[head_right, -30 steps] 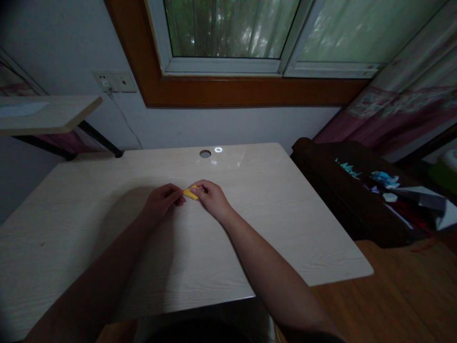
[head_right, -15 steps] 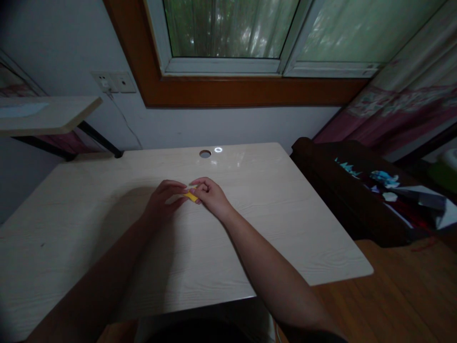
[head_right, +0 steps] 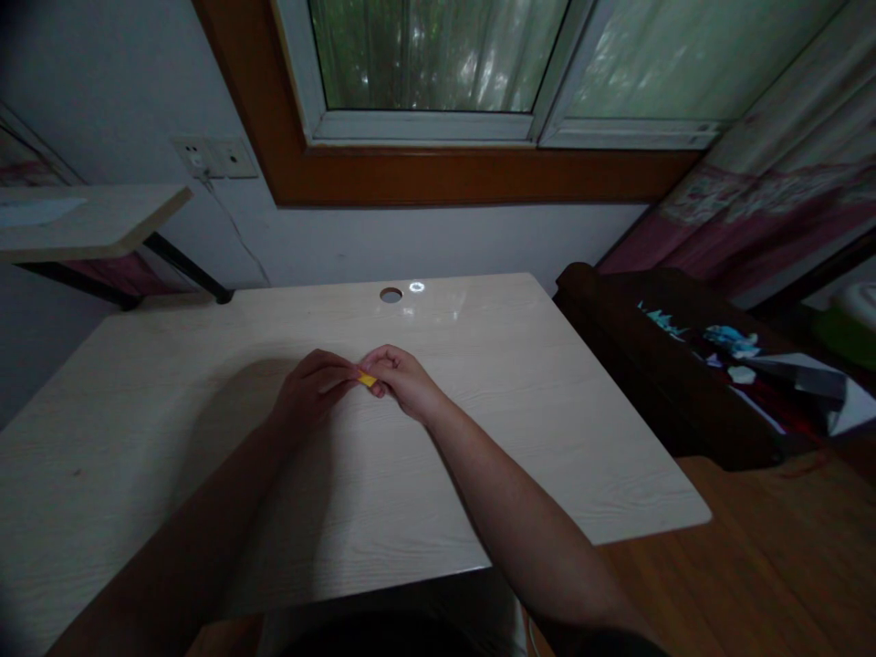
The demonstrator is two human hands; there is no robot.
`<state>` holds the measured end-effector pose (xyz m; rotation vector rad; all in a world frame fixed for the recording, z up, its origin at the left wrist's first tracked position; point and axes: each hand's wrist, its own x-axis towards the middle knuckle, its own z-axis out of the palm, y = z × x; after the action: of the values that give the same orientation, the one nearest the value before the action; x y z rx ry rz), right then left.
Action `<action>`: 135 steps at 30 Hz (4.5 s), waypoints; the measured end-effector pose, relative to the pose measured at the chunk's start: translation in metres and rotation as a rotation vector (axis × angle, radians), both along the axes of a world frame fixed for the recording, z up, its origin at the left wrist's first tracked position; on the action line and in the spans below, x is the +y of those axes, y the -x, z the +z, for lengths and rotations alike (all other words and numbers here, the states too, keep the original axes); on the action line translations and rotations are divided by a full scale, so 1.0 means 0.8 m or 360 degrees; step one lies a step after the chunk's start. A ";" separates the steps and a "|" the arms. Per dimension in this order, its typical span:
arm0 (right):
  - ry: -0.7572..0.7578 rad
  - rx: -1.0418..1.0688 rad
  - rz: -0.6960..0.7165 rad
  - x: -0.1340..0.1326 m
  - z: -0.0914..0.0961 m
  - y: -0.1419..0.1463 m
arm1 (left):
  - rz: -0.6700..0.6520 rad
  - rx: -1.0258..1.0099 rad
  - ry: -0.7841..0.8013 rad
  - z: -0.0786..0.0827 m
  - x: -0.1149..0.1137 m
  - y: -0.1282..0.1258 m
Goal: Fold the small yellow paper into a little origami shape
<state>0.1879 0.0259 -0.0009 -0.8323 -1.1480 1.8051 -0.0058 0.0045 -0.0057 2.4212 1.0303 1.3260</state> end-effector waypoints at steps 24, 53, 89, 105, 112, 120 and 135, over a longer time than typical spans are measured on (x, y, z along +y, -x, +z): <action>-0.1590 -0.0848 -0.0473 -0.008 0.001 -0.007 | 0.0188 -0.0075 0.0275 0.000 -0.004 0.001; -0.0730 -0.0797 -0.0242 0.011 -0.029 -0.005 | 0.0188 -0.0844 0.1127 -0.028 0.013 0.009; -0.1154 -0.1236 -0.0583 -0.002 -0.032 -0.005 | -0.0053 -0.1127 0.1381 -0.017 0.010 0.012; -0.1135 -0.1061 -0.0506 -0.003 -0.032 -0.005 | 0.0043 -0.0633 0.1207 -0.015 0.006 0.011; -0.1311 -0.1025 -0.0417 -0.011 -0.021 -0.001 | 0.0115 -0.0293 0.1010 -0.018 0.006 0.013; -0.1415 -0.0988 -0.0529 -0.023 -0.006 -0.001 | 0.0126 -0.0134 0.0566 -0.007 0.006 0.017; -0.1356 -0.0847 -0.0585 -0.028 -0.001 0.001 | 0.0300 -0.0161 0.0361 -0.006 0.002 0.020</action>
<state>0.1874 0.0035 -0.0020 -0.9188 -1.7663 0.6685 -0.0219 0.0063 -0.0101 2.1142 1.3287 1.2927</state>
